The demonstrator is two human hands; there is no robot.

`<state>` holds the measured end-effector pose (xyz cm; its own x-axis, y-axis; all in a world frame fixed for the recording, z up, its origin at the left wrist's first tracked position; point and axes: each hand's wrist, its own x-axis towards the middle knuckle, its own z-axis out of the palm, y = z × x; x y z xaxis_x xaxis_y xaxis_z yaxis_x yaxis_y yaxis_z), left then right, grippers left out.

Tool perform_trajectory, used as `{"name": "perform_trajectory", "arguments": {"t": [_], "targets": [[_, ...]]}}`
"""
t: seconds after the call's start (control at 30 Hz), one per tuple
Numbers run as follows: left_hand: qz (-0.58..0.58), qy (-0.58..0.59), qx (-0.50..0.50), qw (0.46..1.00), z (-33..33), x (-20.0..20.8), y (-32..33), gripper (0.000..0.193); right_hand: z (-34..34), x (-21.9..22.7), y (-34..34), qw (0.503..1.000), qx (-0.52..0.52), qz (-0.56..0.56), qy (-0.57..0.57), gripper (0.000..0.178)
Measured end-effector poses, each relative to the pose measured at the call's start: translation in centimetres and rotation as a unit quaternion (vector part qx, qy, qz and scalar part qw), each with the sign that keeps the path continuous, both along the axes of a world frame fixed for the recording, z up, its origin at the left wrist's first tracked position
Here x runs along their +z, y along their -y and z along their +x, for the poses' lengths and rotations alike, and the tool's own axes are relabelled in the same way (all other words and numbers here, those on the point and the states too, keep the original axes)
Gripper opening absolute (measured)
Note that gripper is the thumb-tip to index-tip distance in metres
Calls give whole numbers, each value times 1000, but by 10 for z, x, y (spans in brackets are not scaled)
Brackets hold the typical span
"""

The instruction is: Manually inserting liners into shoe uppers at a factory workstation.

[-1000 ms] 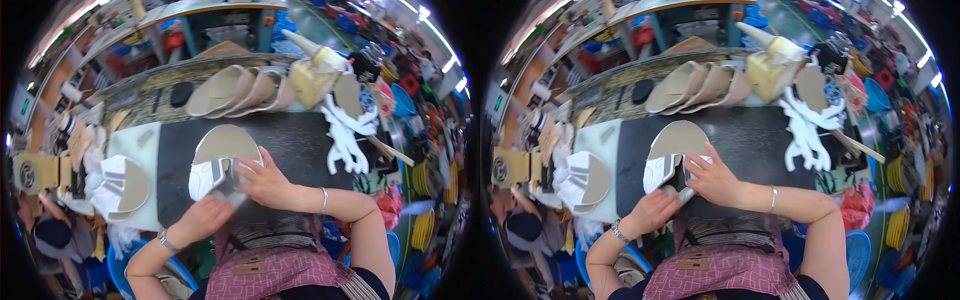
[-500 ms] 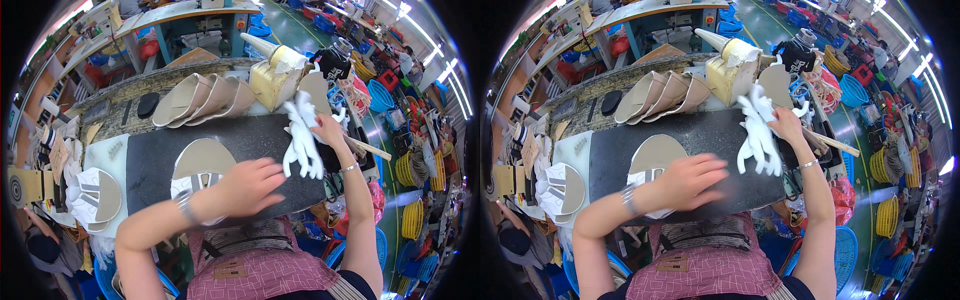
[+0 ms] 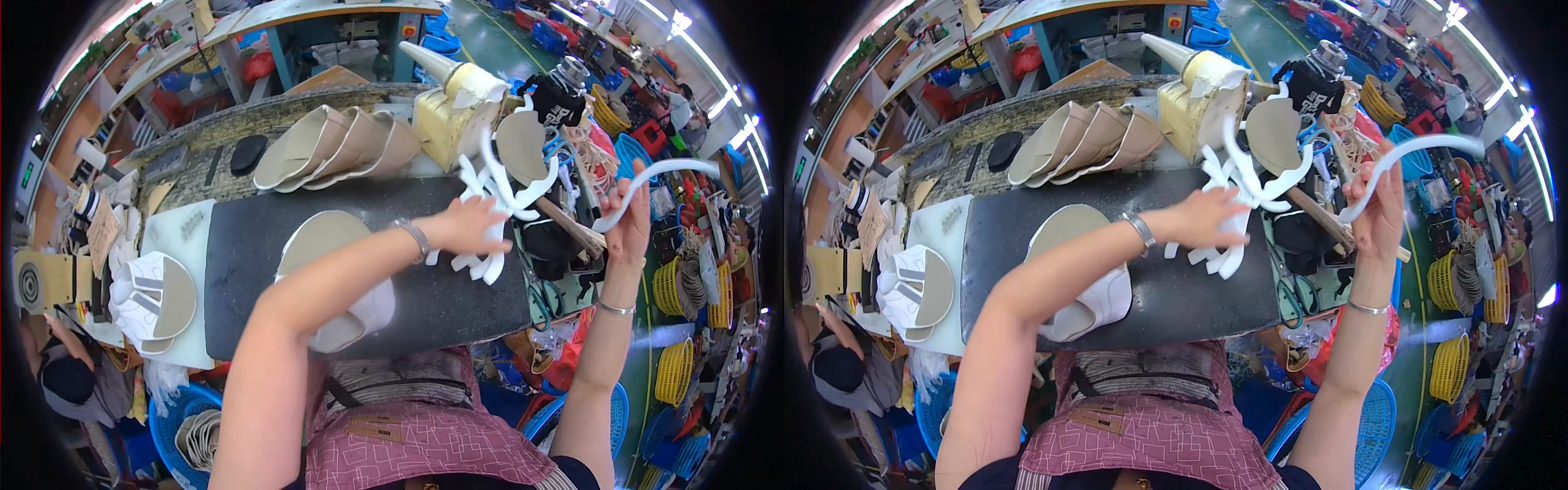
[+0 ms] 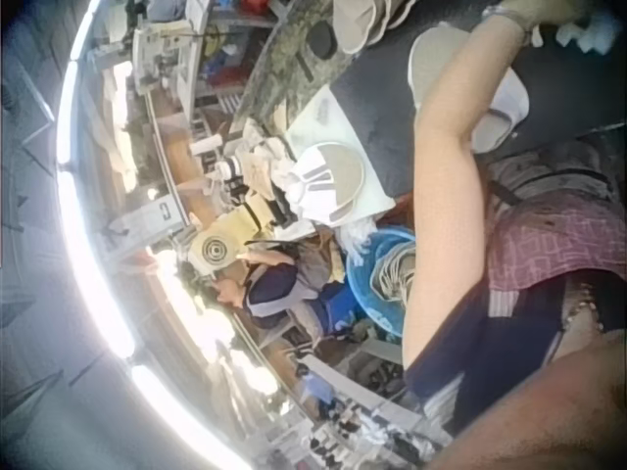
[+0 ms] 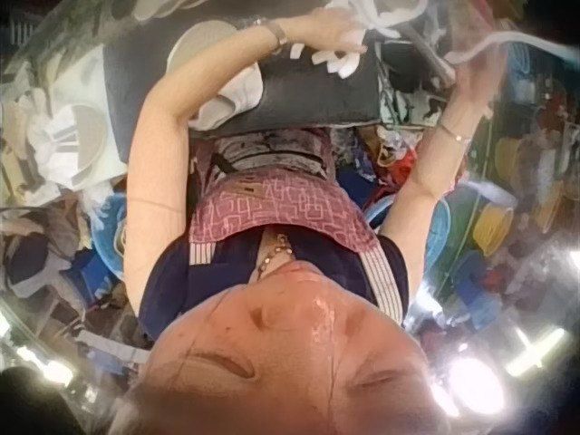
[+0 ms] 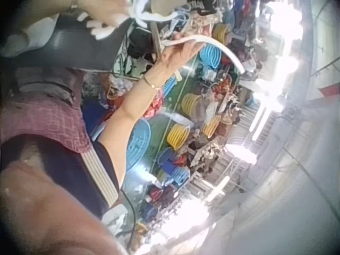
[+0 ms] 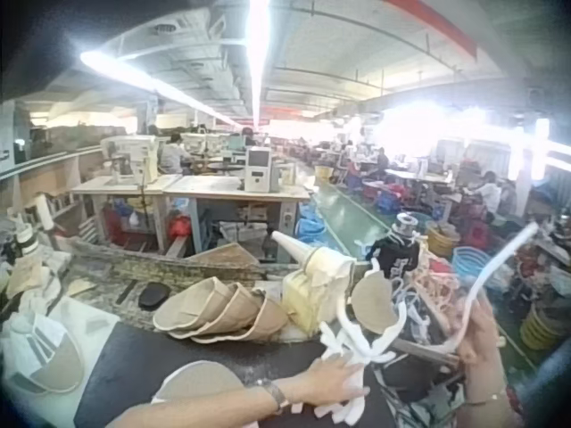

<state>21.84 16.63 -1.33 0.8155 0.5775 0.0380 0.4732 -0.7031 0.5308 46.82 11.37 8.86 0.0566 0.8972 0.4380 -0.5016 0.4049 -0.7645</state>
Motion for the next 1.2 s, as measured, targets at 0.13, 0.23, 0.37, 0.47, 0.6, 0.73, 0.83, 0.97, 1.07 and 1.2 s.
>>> {"name": "perform_trajectory", "arguments": {"t": [0.13, 0.23, 0.37, 0.47, 0.6, 0.73, 0.83, 0.97, 1.07, 1.2], "targets": [[15, 177, 121, 977, -74, 59, 28, 38, -20, -19, 24, 985, 94, -23, 140, 28], [6, 128, 142, 981, -144, 88, 102, 34, -61, -26, 53, 848, 175, -59, 496, 26], [4, -30, 132, 991, -191, 60, 192, 38, -162, -34, 68, 755, 361, 112, 536, 14], [39, 18, 67, 997, -194, 43, 201, 36, -214, -38, 80, 627, 394, 243, 627, 12], [-44, 0, 231, 972, -214, 28, 190, 16, -213, -43, 73, 482, 304, 264, 778, 13], [-98, 46, 328, 938, -217, 23, 170, 16, -207, -33, 78, 649, 239, 242, 680, 13], [-90, 113, 304, 942, -209, 3, 158, 17, -217, -38, 95, 755, 225, 229, 572, 18], [-136, 91, 298, 940, -205, 11, 146, 22, -240, -70, 104, 763, 263, 169, 566, 20], [-406, 75, 262, 872, -216, 22, 137, 57, -250, -84, 89, 810, 188, 69, 552, 15], [-477, 101, 202, 849, -221, 34, 135, 86, -256, -80, 87, 809, 223, -7, 543, 16]]}}
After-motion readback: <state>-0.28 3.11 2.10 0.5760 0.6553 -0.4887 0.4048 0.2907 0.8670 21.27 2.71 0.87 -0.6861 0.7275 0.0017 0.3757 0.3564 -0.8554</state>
